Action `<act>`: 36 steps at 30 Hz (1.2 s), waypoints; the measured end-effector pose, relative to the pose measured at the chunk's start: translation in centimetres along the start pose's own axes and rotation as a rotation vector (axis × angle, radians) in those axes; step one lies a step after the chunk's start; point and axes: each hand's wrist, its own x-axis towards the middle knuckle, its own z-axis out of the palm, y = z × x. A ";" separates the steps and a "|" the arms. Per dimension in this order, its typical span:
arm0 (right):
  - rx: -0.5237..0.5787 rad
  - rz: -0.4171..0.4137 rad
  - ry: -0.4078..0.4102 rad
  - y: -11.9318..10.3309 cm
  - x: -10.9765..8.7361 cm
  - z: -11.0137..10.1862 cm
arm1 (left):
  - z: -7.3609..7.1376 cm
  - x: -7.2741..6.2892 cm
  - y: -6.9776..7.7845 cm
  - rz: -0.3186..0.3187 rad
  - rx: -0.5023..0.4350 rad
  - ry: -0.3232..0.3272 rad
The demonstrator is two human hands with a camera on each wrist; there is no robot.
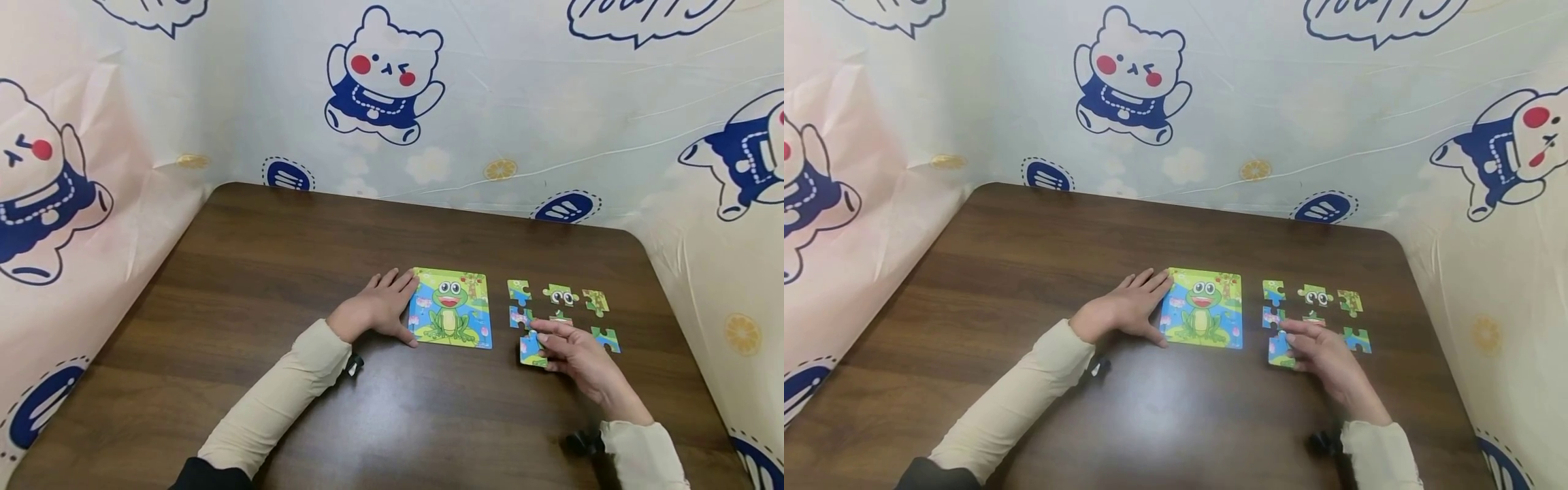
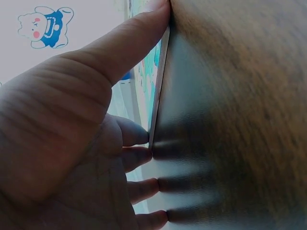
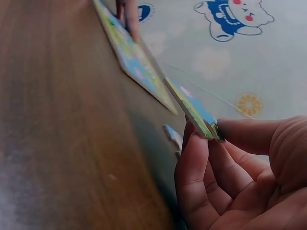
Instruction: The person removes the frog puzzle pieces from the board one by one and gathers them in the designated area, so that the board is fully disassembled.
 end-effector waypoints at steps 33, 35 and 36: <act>-0.368 -0.142 0.152 -3.0 -2.0 -0.2 | 0.1 0.0 -0.2 0.001 0.003 0.003; -0.338 -0.154 0.164 -3.8 -2.1 -0.8 | 0.1 0.0 -0.2 0.003 0.001 0.004; -0.328 -0.170 0.169 -4.2 -2.2 -1.1 | 0.0 0.0 -0.1 0.004 -0.002 0.003</act>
